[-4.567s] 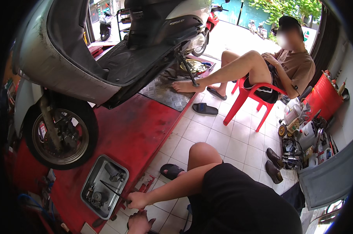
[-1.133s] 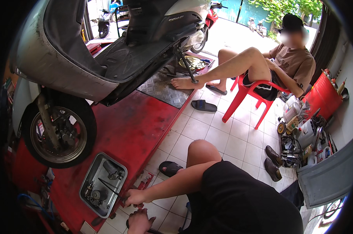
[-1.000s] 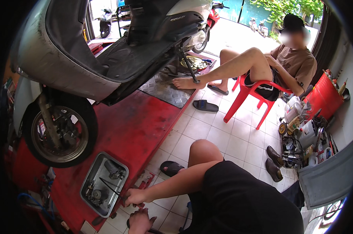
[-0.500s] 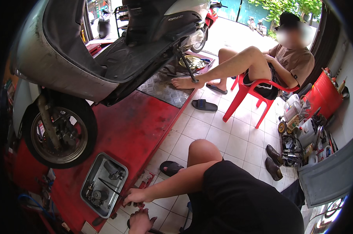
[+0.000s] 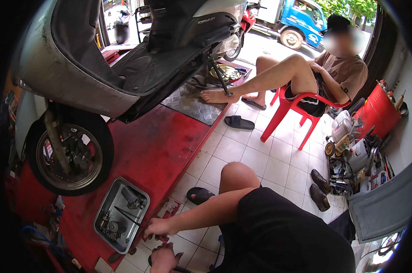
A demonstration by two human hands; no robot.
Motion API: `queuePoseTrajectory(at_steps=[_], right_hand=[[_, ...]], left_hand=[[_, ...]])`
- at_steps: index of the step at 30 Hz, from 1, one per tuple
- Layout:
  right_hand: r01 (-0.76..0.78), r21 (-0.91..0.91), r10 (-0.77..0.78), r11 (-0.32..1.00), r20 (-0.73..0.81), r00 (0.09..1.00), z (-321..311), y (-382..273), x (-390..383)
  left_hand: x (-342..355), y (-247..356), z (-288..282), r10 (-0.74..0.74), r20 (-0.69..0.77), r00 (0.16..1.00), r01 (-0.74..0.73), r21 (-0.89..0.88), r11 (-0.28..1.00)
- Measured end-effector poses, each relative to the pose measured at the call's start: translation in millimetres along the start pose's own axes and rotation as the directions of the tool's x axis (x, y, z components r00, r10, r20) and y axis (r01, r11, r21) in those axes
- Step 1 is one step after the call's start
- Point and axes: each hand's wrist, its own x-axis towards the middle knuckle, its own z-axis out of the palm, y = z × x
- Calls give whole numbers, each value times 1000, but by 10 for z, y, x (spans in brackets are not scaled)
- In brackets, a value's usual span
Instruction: The person sits on a stool in a workshop and uses a screwdriver to disassemble a motorcycle carburetor. They remove screws and separate the carburetor body from its components, placing the parts into a metal tray.
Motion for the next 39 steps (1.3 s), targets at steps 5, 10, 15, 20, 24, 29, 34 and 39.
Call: queuePoseTrajectory(at_steps=[5,10,15,20,24,29,34,39], right_hand=[[52,73,-52,996,-10,999,10,-20,13],[6,38,-6,999,18,1000,-19,-23,4],[45,22,-45,999,17,999,1,-28,-3],[9,7,-9,1000,27,1000,-9,-27,7],[50,11,-51,999,21,998,33,-51,11],[106,59,-105,993,-9,994,20,2,66],[39,41,-39,998,-7,999,-13,82,109],[57,38,-58,998,40,997,33,34,118]], left_hand=[[-15,4,-11,4,-8,1000,-4,3,1000],[-15,2,-1,11,-10,1000,-11,-1,1000],[-12,-5,2,18,-26,1000,-18,-3,1000],[10,-29,74,26,-43,999,-25,8,1000],[1,-54,115,27,-69,997,-26,14,1000],[30,-45,122,39,-68,997,-38,18,999],[17,-41,82,48,-72,996,-46,28,999],[-6,-90,132,46,-88,995,-43,36,998]])
